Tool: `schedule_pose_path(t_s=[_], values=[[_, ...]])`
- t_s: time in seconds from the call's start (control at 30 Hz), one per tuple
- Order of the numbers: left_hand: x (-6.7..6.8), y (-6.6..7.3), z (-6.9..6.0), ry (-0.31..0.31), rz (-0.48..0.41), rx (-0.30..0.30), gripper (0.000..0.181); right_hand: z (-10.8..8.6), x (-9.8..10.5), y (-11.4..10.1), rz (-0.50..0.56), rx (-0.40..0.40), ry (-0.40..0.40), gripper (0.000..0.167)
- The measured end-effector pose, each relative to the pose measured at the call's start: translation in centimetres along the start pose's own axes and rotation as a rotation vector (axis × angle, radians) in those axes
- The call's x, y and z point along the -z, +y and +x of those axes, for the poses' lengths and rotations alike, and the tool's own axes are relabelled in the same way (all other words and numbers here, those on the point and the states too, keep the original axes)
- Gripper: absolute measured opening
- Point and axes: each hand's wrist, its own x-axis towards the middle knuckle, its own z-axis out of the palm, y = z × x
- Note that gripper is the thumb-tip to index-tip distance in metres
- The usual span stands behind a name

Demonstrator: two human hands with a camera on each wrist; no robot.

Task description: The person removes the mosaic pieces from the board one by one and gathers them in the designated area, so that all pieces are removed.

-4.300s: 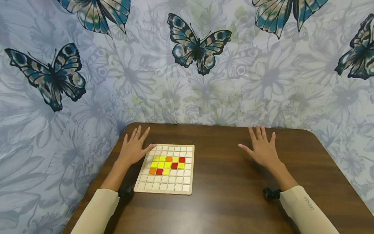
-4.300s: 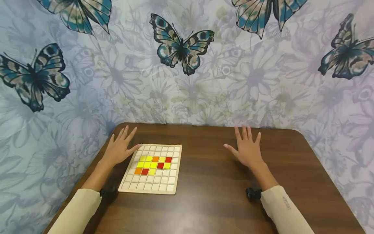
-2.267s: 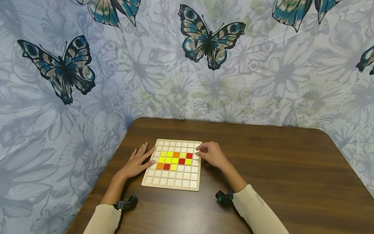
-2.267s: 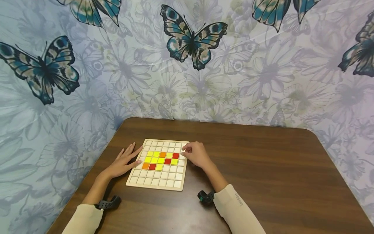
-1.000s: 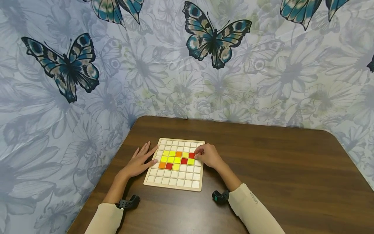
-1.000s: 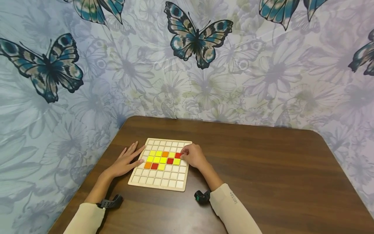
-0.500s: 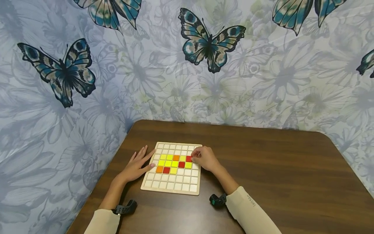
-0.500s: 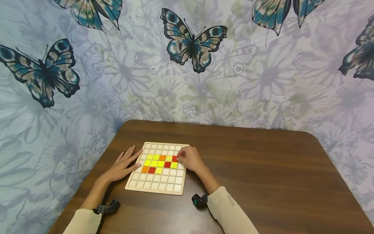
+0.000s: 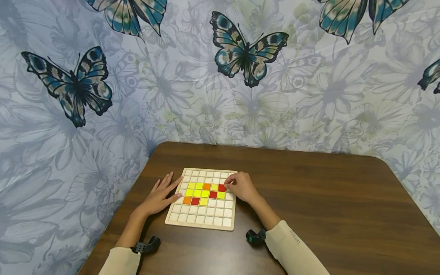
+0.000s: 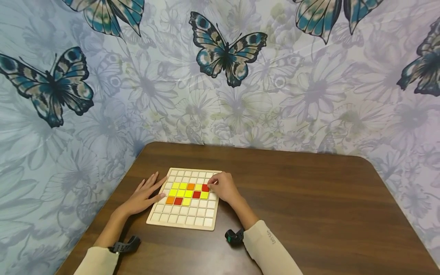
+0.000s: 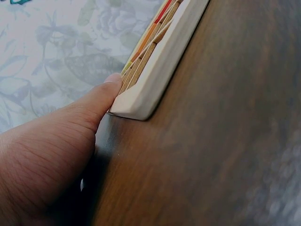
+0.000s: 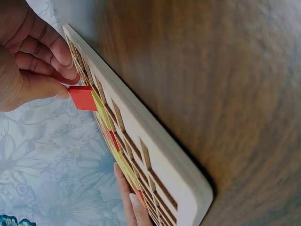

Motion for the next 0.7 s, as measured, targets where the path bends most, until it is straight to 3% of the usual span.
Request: schedule_pose_path(t_s=[0.7], values=[[0.02, 0.13, 0.0, -0.001, 0.018, 0.012, 0.071, -0.21, -0.07, -0.39, 0.045, 0.001, 0.001, 0.006]])
